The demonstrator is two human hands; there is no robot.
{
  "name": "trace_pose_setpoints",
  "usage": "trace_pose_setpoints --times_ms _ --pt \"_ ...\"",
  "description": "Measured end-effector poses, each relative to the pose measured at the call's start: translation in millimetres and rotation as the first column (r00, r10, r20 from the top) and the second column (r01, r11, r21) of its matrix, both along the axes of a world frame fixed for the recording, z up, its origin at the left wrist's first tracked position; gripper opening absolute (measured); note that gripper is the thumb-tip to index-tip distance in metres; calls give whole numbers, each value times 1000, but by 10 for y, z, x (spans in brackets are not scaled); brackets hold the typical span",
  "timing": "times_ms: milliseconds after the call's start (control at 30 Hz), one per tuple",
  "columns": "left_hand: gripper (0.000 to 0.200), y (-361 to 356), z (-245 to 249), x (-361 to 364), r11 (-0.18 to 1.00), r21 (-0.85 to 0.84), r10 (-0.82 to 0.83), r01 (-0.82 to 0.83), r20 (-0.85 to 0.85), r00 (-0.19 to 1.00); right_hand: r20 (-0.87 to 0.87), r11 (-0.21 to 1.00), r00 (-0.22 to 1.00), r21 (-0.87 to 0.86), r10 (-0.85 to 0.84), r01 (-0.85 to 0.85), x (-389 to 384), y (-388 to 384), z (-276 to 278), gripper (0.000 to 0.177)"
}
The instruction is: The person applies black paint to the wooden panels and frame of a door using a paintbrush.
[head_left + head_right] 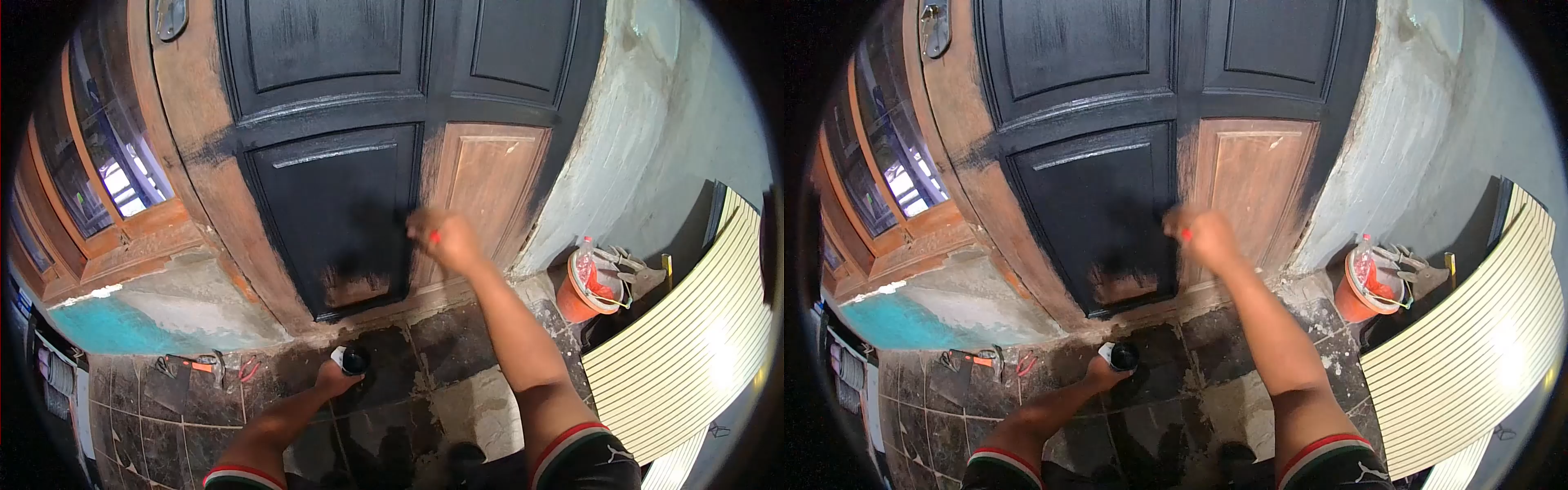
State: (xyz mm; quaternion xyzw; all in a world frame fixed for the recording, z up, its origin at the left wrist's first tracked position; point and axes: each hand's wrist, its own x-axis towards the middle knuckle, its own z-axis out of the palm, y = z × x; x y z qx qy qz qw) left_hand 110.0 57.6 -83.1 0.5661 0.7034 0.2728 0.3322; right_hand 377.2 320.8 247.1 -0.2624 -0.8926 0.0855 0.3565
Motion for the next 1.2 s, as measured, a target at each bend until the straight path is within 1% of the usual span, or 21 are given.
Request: trace_pose_setpoints --times_ms 33,67,100,167,200,300,367,400,467,500,567,633,700,800,900,967,1033,1067,1100,1167,1200 --pt "77 -21 19 32 1000 -5 12 -12 1 1000 -202 990 979 141 28 1 -22 -18 253 25" --pt "76 -34 129 99 1000 -10 23 -23 1 1000 -392 961 917 274 80 34 -39 -46 411 23" --pt "76 -42 197 148 999 -15 33 -33 0 999 -449 948 893 302 47 102 -55 -96 473 23" --pt "79 -54 217 169 1000 -6 22 -21 64 998 -559 906 829 349 -5 240 -101 -145 524 23" --pt "81 -47 230 158 1000 4 17 -17 93 996 -499 885 865 426 55 190 -81 -121 401 23" --pt "76 -48 165 118 989 149 9 -23 90 996 -196 894 981 440 -2 90 -91 -88 -407 22" --pt "78 -100 147 119 995 90 48 -50 23 999 -178 951 982 309 57 1 -109 -199 -844 19" --pt "79 -83 157 88 996 66 67 -66 -10 998 -151 969 987 249 53 -14 -113 -228 -880 17" --pt "89 -65 171 18 1000 12 25 -26 13 1000 -81 992 995 120 52 -42 -112 -237 -934 14" --pt "93 -82 164 1 1000 -19 6 -5 31 999 -167 996 985 75 51 -39 -140 -245 -836 12" --pt "95 -115 121 -45 999 -34 -30 31 30 999 -329 999 944 -18 35 -44 -190 -304 -387 9" --pt "95 -96 6 -135 997 -42 -60 60 -2 998 -557 997 828 12 -57 77 -283 -354 126 7" --pt "94 -138 -248 -245 994 -60 -92 88 -66 994 -710 961 698 118 -94 250 -386 -377 601 6" --pt "100 -215 -165 -273 941 -335 -55 47 -16 998 -747 906 656 202 -104 373 -608 -332 923 8" --pt "102 -283 -232 -330 920 -389 -103 43 -136 985 -671 792 735 391 -103 468 -1151 -408 929 8" --pt "105 -320 -39 -343 903 -424 -128 76 -95 987 -665 778 745 445 -44 443 -1627 -504 874 7" --pt "108 -334 76 -414 894 -439 -145 88 -97 985 -692 827 721 392 -23 402 -2003 -784 922 7" --pt "109 -334 67 -436 895 -439 -148 84 -113 982 -672 844 741 404 13 352 -2138 -883 939 7" --pt "111 -357 32 -439 894 -441 -154 84 -126 980 -684 883 727 381 68 275 -2255 -984 935 7" --pt "110 -359 -286 -543 927 -370 -132 66 -157 979 -707 934 685 338 174 112 -2412 -1130 936 7" --pt "110 -328 -308 -559 942 -331 -123 61 -169 978 -698 952 688 303 196 37 -2409 -1165 938 8"
